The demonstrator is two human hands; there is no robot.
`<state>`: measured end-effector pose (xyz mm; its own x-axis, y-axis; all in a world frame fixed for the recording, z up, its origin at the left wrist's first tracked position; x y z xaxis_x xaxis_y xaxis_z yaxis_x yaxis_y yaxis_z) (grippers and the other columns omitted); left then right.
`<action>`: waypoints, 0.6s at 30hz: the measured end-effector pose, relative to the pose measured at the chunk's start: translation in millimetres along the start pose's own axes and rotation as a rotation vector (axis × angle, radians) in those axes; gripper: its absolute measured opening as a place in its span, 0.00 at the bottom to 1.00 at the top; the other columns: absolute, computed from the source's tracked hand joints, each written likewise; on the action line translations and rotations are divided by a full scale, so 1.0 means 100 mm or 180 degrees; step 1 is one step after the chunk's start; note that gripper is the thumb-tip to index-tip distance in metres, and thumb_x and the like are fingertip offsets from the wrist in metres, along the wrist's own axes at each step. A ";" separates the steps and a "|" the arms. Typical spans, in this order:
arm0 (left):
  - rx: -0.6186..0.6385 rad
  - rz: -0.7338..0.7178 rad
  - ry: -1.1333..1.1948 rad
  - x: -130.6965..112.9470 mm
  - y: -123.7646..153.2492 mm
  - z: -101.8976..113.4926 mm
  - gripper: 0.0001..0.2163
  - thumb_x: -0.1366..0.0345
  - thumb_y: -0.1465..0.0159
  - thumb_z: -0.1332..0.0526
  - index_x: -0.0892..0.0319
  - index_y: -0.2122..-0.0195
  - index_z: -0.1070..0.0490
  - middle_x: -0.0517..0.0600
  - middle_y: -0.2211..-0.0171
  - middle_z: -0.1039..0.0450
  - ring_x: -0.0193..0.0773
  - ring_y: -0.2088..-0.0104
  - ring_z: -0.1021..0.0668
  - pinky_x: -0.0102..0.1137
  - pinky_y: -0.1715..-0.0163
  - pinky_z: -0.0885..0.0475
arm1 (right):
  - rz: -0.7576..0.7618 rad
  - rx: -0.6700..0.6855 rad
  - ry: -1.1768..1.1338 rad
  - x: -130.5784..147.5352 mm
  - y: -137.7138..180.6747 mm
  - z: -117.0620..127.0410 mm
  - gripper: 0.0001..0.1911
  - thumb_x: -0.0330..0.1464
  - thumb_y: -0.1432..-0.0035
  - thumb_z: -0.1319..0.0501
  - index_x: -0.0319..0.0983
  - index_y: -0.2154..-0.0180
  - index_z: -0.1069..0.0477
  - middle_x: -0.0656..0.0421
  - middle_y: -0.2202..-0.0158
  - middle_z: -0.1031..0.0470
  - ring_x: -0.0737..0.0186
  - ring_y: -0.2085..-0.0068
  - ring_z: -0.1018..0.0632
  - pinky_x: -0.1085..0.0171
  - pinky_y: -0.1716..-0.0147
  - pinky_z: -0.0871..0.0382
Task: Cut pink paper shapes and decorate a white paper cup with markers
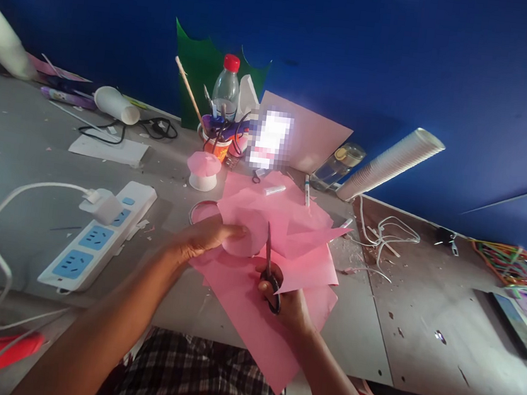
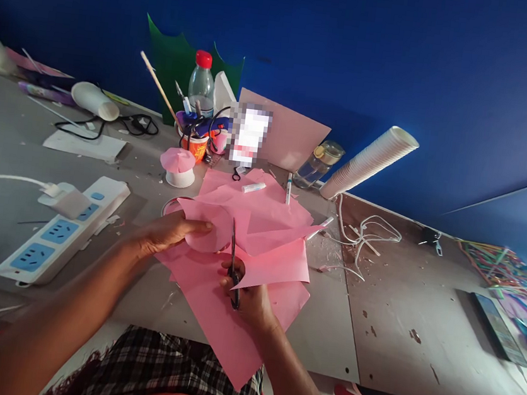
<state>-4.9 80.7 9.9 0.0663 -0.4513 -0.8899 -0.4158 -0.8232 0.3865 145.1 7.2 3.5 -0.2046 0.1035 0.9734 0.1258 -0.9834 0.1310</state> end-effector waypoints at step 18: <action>-0.0200 0.0169 -0.0038 0.10 -0.04 0.15 0.15 0.56 0.52 0.32 0.61 0.66 0.23 0.53 0.65 0.21 0.44 0.66 0.22 0.33 0.68 0.28 | 0.0008 0.0206 -0.0067 -0.11 0.01 0.01 0.14 0.40 0.50 0.36 0.38 0.64 0.31 0.61 0.74 0.33 0.72 0.78 0.38 0.69 0.78 0.38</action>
<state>-15.7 84.2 -4.5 0.0348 -0.4911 -0.8704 -0.3607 -0.8184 0.4473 148.4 5.2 -6.8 -0.1838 0.1048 0.9774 0.1890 -0.9720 0.1398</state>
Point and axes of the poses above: each hand's wrist, its own y-axis away from the middle knuckle, its own z-axis out of the back of the hand, x = y × z, the point moved 9 cm from there along -y, towards the middle knuckle
